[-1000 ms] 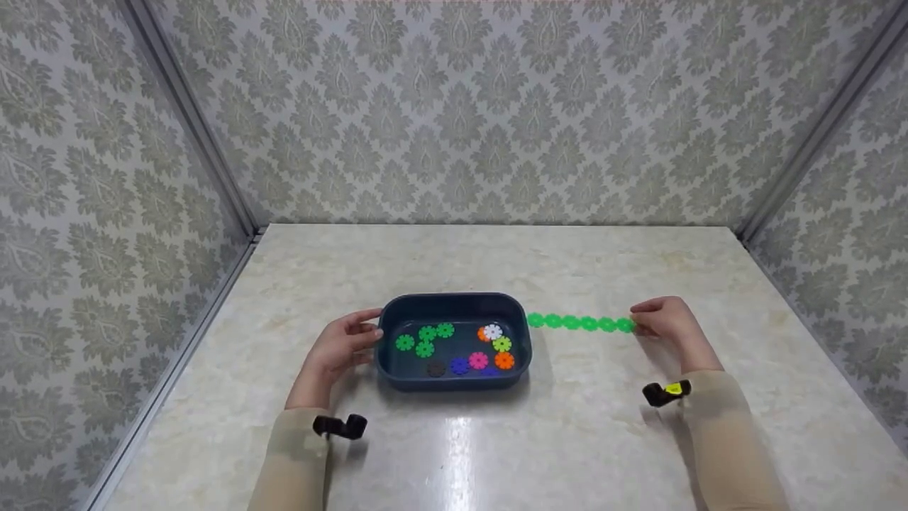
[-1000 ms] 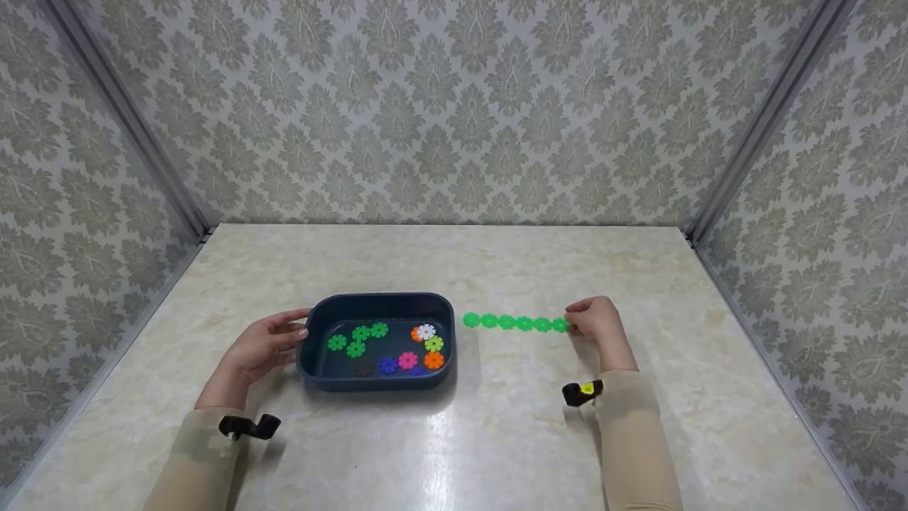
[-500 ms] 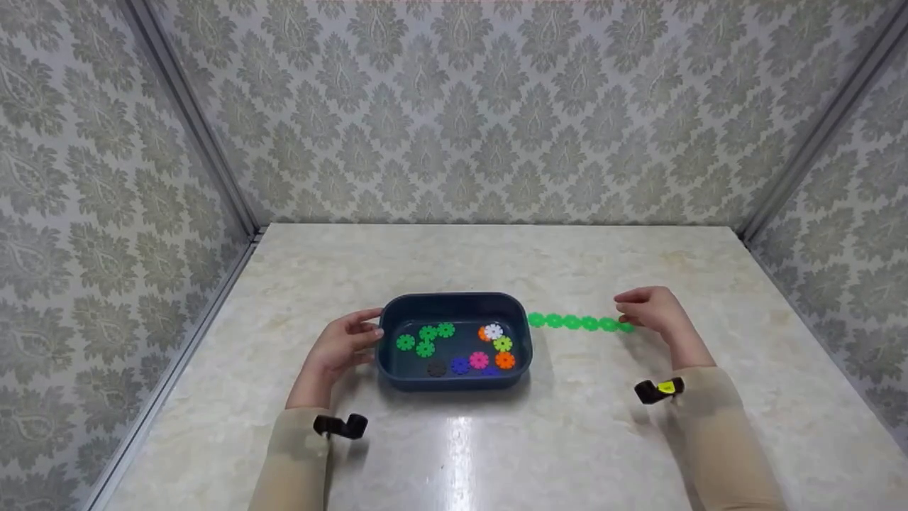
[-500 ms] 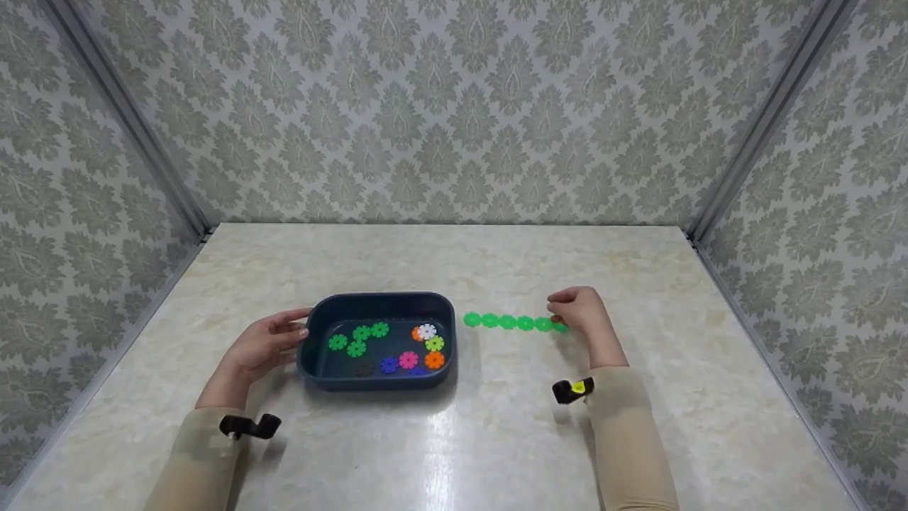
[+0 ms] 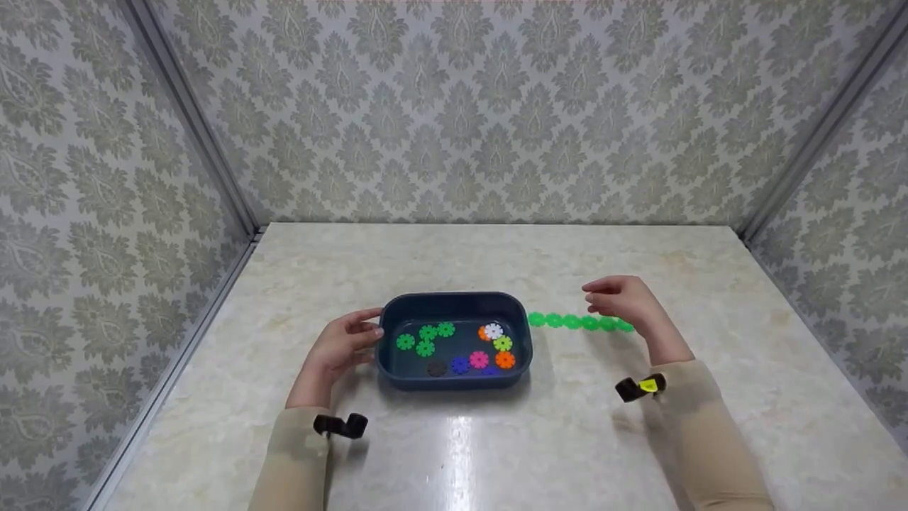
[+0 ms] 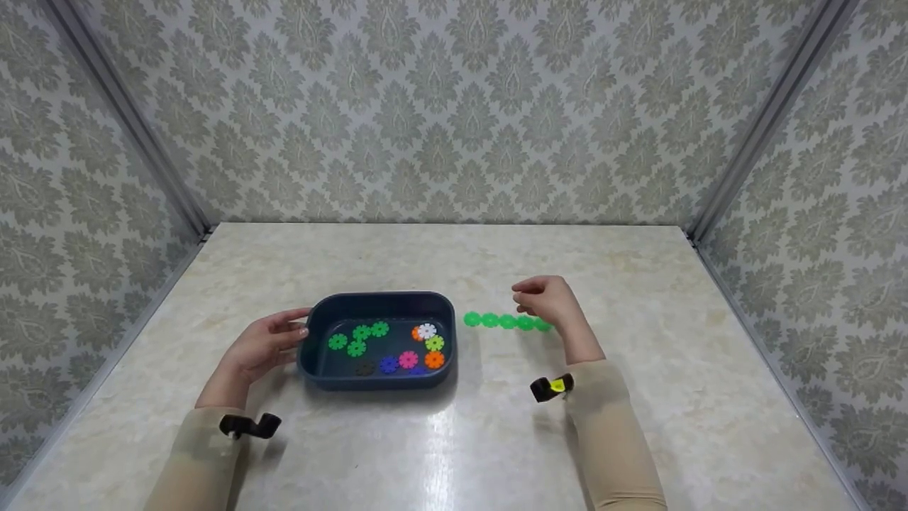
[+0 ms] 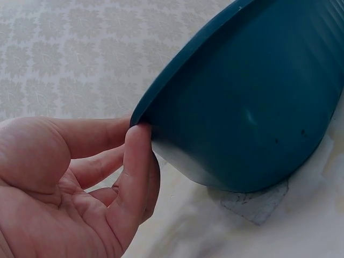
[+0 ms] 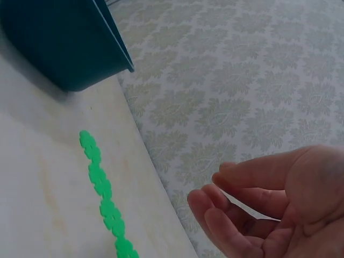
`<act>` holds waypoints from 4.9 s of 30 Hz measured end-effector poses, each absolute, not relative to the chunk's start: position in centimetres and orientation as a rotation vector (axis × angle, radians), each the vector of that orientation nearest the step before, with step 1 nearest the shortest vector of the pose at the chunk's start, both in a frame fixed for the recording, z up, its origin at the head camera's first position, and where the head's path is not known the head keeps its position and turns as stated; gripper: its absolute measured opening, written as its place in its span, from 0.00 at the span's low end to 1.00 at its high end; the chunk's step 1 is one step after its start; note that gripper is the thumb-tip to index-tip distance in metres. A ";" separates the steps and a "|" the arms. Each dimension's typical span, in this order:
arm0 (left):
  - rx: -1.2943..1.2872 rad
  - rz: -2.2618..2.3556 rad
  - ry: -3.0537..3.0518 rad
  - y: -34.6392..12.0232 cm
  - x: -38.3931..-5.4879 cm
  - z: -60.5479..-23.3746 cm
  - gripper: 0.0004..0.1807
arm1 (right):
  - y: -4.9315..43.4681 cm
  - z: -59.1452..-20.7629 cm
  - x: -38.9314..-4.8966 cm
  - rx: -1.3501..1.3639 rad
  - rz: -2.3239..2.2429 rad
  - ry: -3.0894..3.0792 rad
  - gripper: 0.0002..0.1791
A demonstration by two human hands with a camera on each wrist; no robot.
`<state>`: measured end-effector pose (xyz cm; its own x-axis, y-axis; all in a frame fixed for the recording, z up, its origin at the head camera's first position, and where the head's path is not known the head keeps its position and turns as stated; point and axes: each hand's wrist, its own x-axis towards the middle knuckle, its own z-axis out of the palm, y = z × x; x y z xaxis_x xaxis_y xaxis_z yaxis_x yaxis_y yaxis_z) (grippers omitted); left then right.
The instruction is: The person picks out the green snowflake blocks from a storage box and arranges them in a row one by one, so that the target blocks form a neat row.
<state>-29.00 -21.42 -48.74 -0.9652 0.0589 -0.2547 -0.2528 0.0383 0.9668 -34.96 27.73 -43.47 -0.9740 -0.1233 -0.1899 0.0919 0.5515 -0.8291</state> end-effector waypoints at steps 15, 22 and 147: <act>-0.208 2.011 2.113 -21.4 -28.9 -48.6 0.29 | 21.1 -42.9 -34.8 -0.246 -1.562 2.452 0.21; -0.212 2.011 2.107 -21.3 -28.9 -48.5 0.29 | 17.3 -43.2 -34.8 -0.311 -1.593 2.412 0.18; -0.201 2.009 2.102 -21.4 -29.1 -48.9 0.30 | 18.1 -43.7 -33.0 -0.448 -1.512 2.324 0.24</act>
